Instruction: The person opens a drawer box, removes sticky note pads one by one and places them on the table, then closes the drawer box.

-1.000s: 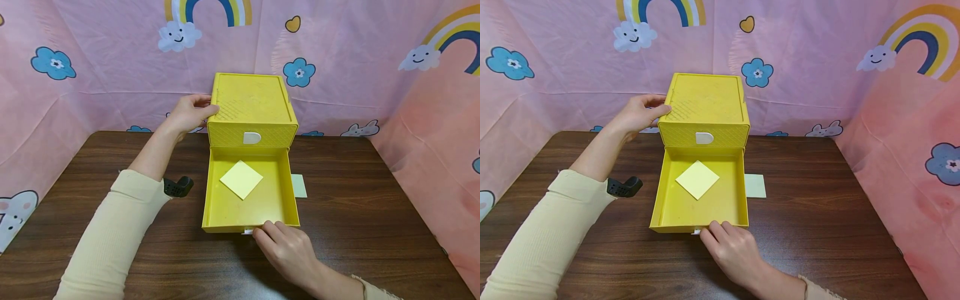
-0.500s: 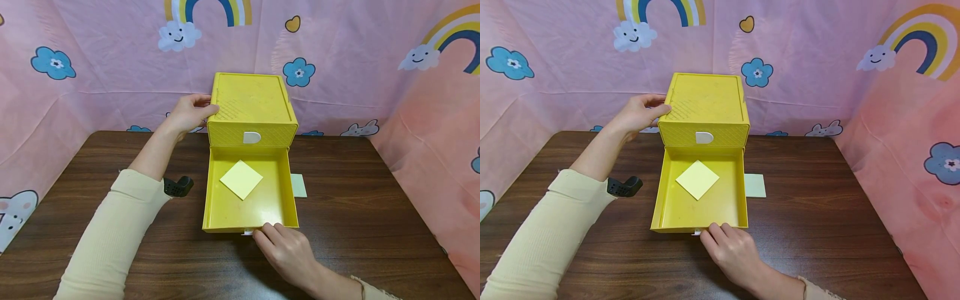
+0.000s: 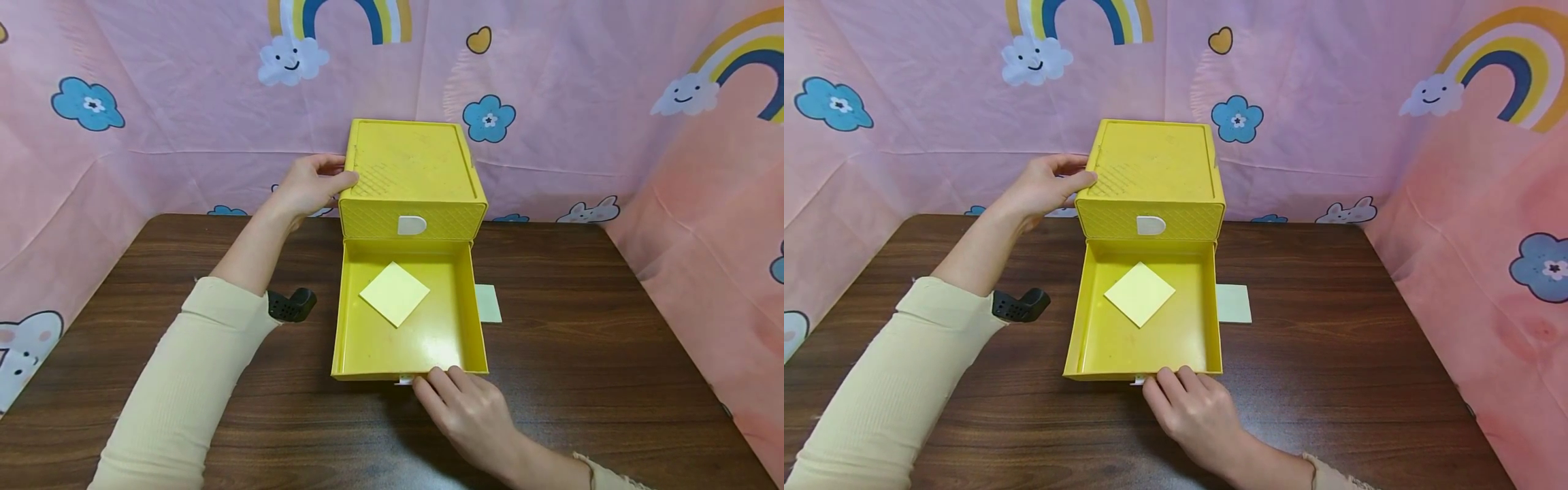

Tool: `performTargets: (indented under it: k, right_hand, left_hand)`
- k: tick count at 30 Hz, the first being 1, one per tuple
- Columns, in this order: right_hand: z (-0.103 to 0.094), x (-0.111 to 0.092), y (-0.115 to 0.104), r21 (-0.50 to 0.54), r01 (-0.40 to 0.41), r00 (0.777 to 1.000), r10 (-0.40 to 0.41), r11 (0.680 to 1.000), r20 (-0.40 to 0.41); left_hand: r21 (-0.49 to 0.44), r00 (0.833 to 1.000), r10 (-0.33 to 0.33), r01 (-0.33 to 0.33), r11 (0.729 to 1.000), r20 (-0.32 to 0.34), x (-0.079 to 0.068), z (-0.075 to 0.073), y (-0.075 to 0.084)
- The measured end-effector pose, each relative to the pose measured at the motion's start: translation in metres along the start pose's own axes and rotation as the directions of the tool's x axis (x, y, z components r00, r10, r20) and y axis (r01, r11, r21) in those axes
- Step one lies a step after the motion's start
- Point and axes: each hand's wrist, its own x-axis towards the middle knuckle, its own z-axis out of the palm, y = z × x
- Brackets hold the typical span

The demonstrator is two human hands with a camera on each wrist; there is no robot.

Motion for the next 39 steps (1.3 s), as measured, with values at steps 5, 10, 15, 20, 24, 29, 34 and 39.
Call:
performTargets:
  k: [5,10,15,20,24,29,34,39]
  right_hand:
    - [-0.002,0.001,0.001,0.001,-0.003,1.000,0.003,1.000,-0.002]
    - [-0.002,0.002,0.003,0.016,0.010,1.000,-0.010,1.000,-0.012]
    - [-0.005,0.005,0.004,0.047,0.021,1.000,-0.020,0.999,-0.017]
    - [-0.009,0.011,0.007,0.087,0.039,0.999,-0.035,0.995,-0.041]
    - [-0.011,0.017,0.009,0.119,0.043,0.997,-0.035,0.992,-0.062]
    - [-0.014,0.023,0.013,0.142,0.031,0.998,-0.023,0.989,-0.058]
    - [-0.016,0.028,0.016,0.142,0.023,0.999,-0.018,0.990,-0.034]
    - [-0.017,0.028,0.019,0.151,0.002,0.999,-0.009,0.988,0.047]
  left_hand:
    - [-0.015,1.000,0.001,-0.001,1.000,0.000,0.000,0.001,0.000]
    - [-0.008,1.000,0.006,-0.006,1.000,-0.005,0.000,0.001,0.000]
    - [-0.014,1.000,-0.008,0.008,1.000,0.004,-0.001,0.000,0.001]
    - [-0.017,1.000,-0.020,0.020,1.000,0.007,-0.001,0.000,0.002]
    - [-0.016,1.000,-0.015,0.015,1.000,0.004,-0.002,0.000,0.001]
    - [-0.014,1.000,-0.012,0.012,1.000,0.002,-0.001,0.000,0.001]
    - [-0.013,1.000,-0.009,0.009,1.000,-0.002,-0.001,0.000,0.001]
    - [-0.012,1.000,-0.009,0.009,1.000,-0.005,-0.001,0.001,0.001]
